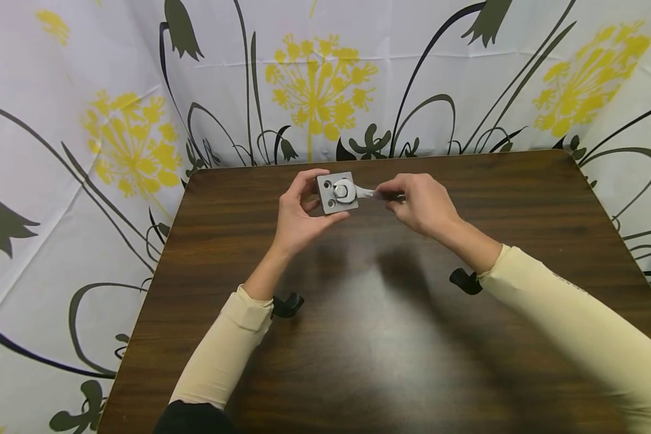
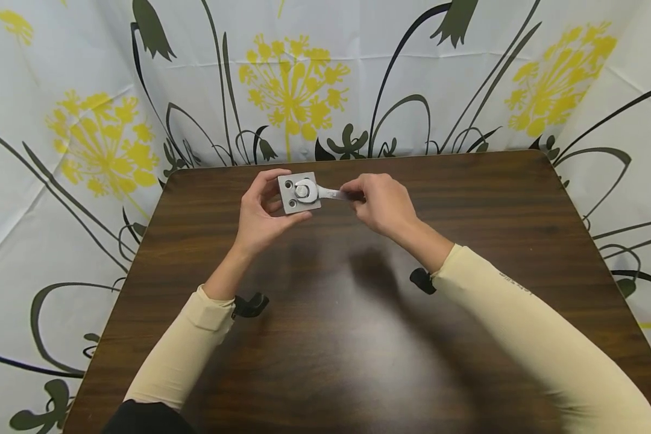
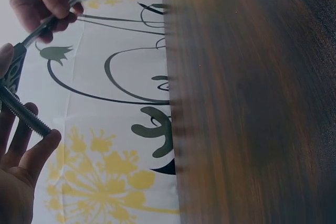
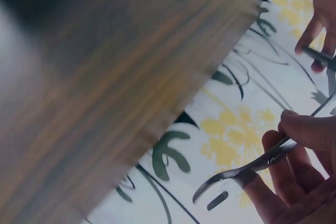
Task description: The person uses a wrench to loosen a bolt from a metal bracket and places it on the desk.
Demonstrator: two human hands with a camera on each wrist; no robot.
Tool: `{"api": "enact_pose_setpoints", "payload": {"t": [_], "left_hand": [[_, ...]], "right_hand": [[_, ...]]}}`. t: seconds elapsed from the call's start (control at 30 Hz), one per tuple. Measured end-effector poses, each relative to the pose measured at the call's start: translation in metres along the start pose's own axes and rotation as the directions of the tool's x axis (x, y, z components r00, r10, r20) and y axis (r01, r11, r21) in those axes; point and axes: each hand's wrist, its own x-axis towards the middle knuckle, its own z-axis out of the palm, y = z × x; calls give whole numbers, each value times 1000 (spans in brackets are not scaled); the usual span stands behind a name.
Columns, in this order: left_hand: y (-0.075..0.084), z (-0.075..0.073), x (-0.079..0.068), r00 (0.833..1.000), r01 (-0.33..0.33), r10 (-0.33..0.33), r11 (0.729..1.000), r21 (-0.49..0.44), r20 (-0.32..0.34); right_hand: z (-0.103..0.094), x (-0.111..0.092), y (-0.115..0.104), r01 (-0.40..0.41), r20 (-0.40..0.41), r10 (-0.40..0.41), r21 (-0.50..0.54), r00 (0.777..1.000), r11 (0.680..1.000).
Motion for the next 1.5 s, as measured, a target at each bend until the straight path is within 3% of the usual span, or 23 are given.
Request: {"api": "enact_pose_setpoints", "payload": {"t": [0.13, 0.33, 0.6, 0.67, 0.73, 0.83, 0.9, 1.03, 1.13, 1.2, 1.3, 1.43, 1.5], "left_hand": [[1, 1, 1, 1000, -3, 3, 1000, -1, 15], [1, 4, 3, 999, 0, -1, 1000, 8, 45], [-6, 7, 3, 996, 1, -2, 1000, 16, 90], [-6, 8, 3, 995, -3, 2, 1000, 10, 99], [-1, 10, 3, 994, -4, 4, 1000, 5, 108], [0, 11, 4, 992, -12, 11, 1000, 12, 123], [1, 11, 4, 991, -17, 14, 1000, 15, 133], [2, 11, 4, 989, -19, 14, 999, 34, 146], [2, 10, 4, 990, -21, 15, 999, 44, 142], [3, 9, 4, 991, -24, 17, 999, 49, 134], [3, 8, 3, 992, -29, 23, 998, 49, 122], [4, 7, 3, 993, -37, 30, 998, 52, 117], [4, 7, 2, 993, -39, 33, 998, 51, 116]], "right_hand": [[-9, 14, 2, 73, -14, -75, -108, 997, 991], [-19, 35, 4, 182, 15, -182, -185, 983, 966], [-25, 54, 2, 354, 9, -368, -291, 930, 889], [-25, 57, 2, 410, -5, -435, -324, 901, 853], [-25, 61, 1, 476, -16, -515, -356, 857, 804], [-26, 69, 0, 574, -15, -642, -434, 766, 695], [-28, 72, -2, 609, 9, -695, -490, 719, 623], [-33, 73, -8, 615, 60, -738, -600, 672, 511], [-34, 72, -11, 586, 50, -757, -666, 652, 461], [-35, 70, -12, 560, 12, -759, -683, 651, 469], [-36, 69, -13, 512, -81, -738, -669, 670, 539], [-40, 65, -12, 424, -211, -644, -598, 736, 680], [-42, 60, -11, 351, -263, -555, -549, 789, 759]]}}
